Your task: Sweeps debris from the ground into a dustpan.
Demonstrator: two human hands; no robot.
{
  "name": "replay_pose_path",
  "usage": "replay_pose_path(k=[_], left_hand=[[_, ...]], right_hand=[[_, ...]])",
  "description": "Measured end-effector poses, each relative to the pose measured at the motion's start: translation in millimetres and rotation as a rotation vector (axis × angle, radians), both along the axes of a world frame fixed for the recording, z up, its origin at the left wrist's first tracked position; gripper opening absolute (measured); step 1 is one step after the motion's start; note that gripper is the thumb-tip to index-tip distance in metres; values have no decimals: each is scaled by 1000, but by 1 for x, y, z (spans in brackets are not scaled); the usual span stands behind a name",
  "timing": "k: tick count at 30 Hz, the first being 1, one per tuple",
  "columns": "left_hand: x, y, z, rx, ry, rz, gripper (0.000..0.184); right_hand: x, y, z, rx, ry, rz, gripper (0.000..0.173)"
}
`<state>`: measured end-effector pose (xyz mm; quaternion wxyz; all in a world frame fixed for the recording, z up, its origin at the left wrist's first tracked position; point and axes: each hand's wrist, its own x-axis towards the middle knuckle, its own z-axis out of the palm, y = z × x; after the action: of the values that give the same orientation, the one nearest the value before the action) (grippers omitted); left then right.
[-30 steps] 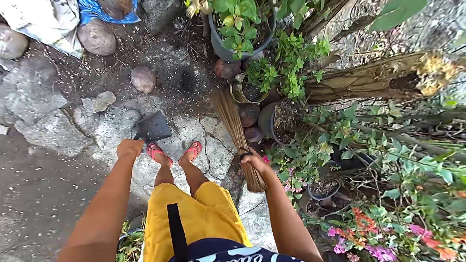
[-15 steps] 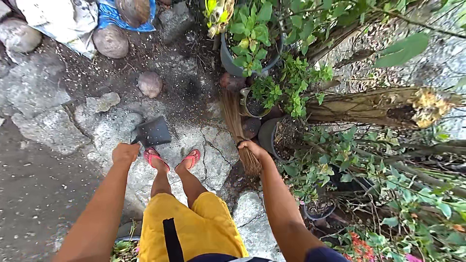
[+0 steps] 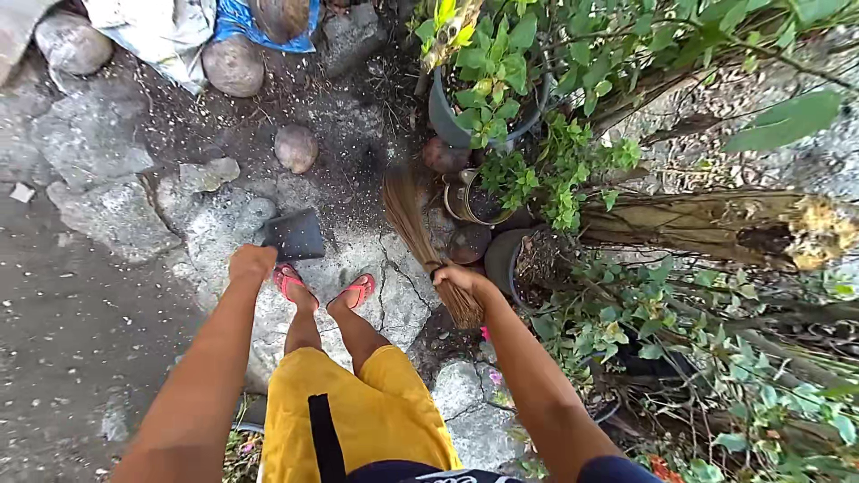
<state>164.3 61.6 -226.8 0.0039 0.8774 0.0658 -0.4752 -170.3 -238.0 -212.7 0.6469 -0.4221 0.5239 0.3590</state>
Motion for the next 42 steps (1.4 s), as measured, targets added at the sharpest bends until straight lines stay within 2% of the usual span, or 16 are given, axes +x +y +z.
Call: replay_pose_path(k=[3,5,7,9,11,13,16,18,22,25,28,31,33,35,38,42], left_hand=[[4,5,-2,-50,18,115,45],[7,13,4,-125,53,281,39],[4,17,16,-173,64,430,35],[1,19,22,-211,37,547,34],[-7,21,19,-237,18,622,36],[-14,17,10,-220,4,592,35],[-15,7,-2,-174,9,488,37],[-11,0,-4,-164,33,451,39],[6,-7,12,-193,117,460,40],[15,-5,18,-192,130,470,42],[14,-10,8,-200,99,491,45],[9,-23,3,-194,59,454,42],[8,-30,0,-191,45,445,41],[7,-36,-2,-181,50,431,42],[3,-42,-5,-171,52,410,41],[2,-45,-7,-200,61,434,41]], right_hand=[[-3,3,63,-19,33,27,79],[1,-7,89,-112,41,39,85],[14,-22,78,-216,17,45,87],[38,-43,35,-273,-21,45,89],[68,-43,-6,-266,-41,69,79],[90,-18,-25,-197,-17,190,69],[78,35,-38,-51,-16,404,76],[53,50,-23,-5,-24,429,81],[1,24,54,-51,32,222,89],[-20,11,73,-116,56,24,83],[-6,14,25,-160,53,-36,77],[23,51,-24,3,-8,121,66],[37,84,-27,126,-34,230,69],[30,104,-26,193,-66,249,77],[-9,102,-4,192,-66,158,93],[-68,92,65,111,22,-137,105]])
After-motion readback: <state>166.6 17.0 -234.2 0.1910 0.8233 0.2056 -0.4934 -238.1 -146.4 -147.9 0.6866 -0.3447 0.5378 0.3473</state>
